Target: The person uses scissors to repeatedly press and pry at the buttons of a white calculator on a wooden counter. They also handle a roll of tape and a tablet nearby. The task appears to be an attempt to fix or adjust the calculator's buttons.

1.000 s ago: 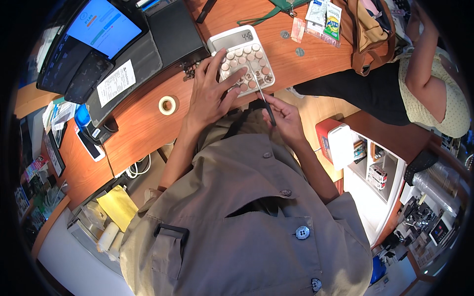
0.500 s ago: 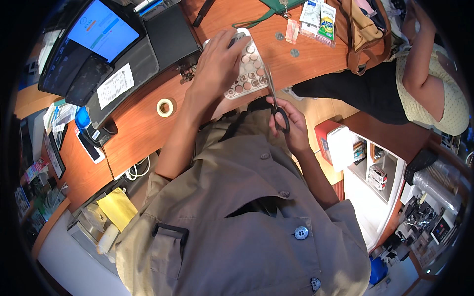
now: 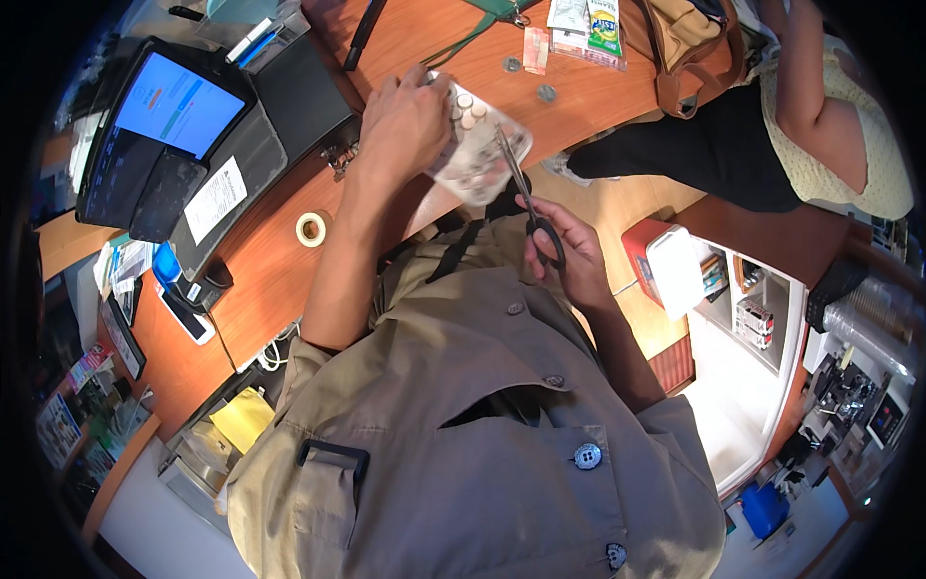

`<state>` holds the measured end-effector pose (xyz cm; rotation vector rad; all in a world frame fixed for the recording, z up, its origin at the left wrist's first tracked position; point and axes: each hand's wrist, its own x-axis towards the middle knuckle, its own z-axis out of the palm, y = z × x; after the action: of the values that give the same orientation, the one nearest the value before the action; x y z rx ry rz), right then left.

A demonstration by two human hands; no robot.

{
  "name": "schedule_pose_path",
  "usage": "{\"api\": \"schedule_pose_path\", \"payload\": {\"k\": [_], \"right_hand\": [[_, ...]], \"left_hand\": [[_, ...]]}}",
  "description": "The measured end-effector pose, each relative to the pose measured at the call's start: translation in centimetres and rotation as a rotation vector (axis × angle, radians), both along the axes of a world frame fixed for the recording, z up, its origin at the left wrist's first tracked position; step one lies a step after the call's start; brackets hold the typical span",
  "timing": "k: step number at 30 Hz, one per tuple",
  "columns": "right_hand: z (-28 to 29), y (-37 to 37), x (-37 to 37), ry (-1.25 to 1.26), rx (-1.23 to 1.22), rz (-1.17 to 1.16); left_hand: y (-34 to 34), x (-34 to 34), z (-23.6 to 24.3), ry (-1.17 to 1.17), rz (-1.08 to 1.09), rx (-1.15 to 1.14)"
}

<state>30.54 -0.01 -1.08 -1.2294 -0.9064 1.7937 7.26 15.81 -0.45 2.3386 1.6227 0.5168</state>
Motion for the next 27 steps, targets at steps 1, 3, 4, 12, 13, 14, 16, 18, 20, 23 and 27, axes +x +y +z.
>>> {"api": "schedule_pose_path", "payload": {"k": [1,3,4,12,13,14,16,18,20,23,27], "right_hand": [[0.0,0.0,0.0,-0.011,-0.008,-0.007],[0.0,0.0,0.4,-0.021,-0.032,-0.013],[0.0,0.1,0.6,-0.039,-0.016,-0.016],[0.0,3.0,3.9,-0.046,0.026,0.006],[0.1,3.5,4.2,-0.052,0.010,0.025],[0.2,3.9,4.4,-0.062,0.013,0.040],[0.6,4.8,5.0,-0.023,-0.010,0.059],[0.9,5.5,5.3,0.011,-0.018,0.067],[0.9,6.1,5.5,0.007,-0.023,0.067],[0.9,6.6,5.5,0.004,-0.031,0.067],[1.3,7.2,5.7,0.005,-0.043,0.102]], "left_hand": [[-0.2,0.0,0.3,0.011,0.020,-0.045],[-1.3,-0.1,0.6,0.010,0.080,-0.169],[-1.6,-0.1,0.7,0.010,0.108,-0.229],[0.0,1.3,-1.7,-0.304,-0.049,0.066],[0.2,1.6,-2.0,-0.341,-0.068,0.025],[0.4,1.8,-2.1,-0.358,-0.067,-0.003],[0.7,2.3,-2.3,-0.390,-0.070,-0.048],[0.8,2.7,-2.5,-0.389,-0.047,-0.060],[0.9,3.0,-2.6,-0.389,-0.023,-0.081],[1.0,3.1,-2.6,-0.395,0.003,-0.110],[1.1,2.8,-2.6,-0.417,0.004,-0.120]]}}
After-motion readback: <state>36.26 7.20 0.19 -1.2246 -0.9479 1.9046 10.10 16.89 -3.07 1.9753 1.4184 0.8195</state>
